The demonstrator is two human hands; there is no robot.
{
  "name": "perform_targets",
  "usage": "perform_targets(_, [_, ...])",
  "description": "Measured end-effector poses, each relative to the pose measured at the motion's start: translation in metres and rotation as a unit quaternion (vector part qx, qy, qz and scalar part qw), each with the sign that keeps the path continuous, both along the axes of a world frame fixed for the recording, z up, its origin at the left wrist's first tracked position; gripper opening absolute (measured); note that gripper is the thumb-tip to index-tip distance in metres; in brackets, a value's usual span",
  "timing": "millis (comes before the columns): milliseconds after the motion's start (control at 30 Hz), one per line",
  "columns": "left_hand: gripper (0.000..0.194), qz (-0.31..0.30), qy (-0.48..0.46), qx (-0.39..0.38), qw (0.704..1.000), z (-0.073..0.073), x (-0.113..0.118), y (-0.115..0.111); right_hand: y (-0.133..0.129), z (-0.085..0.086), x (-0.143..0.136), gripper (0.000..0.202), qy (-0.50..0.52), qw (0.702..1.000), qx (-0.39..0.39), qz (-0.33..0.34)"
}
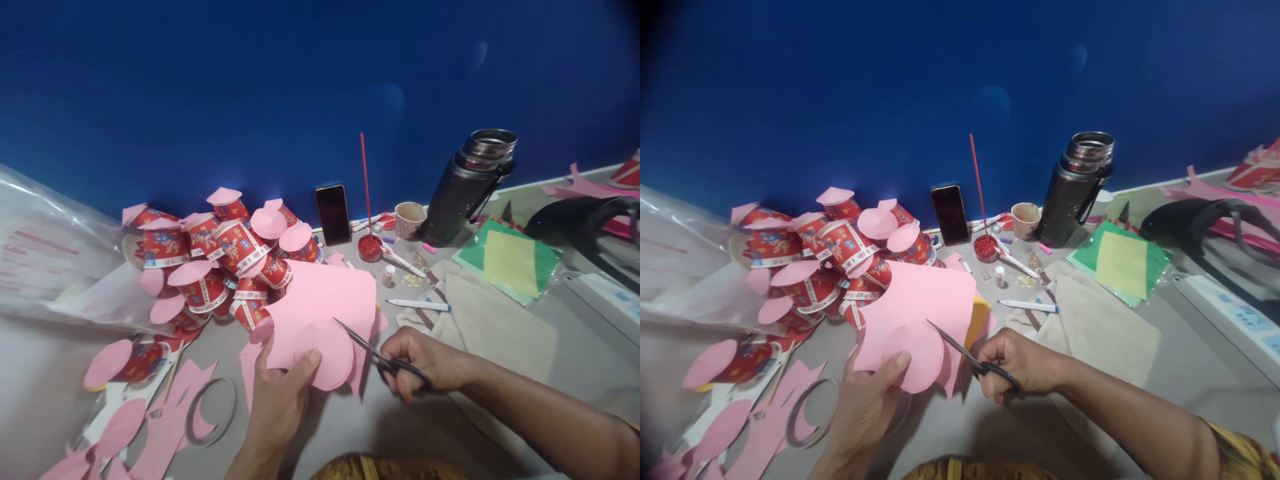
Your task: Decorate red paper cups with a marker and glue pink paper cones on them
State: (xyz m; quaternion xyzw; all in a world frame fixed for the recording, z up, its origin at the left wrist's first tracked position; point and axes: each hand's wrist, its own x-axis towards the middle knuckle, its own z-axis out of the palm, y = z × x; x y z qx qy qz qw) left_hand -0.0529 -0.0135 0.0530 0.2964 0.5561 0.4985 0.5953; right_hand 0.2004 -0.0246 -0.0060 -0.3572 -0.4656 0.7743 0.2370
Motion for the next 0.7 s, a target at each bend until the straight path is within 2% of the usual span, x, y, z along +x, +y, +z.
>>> perform_targets(367, [0.066, -0.032, -0.024, 0.025, 0.999, 0.0094, 0.0034, 0.0029, -0.0006, 0.0009, -0.0008, 0.048, -0.007, 1.000, -0.021, 0.003])
perform_targets(700, [0.057, -0.047, -0.020, 0.025, 0.998, 0.0079, -0.0004, 0.0063, -0.0012, 0.0024, 0.0005, 0.042, -0.026, 0.999, -0.026, 0.004])
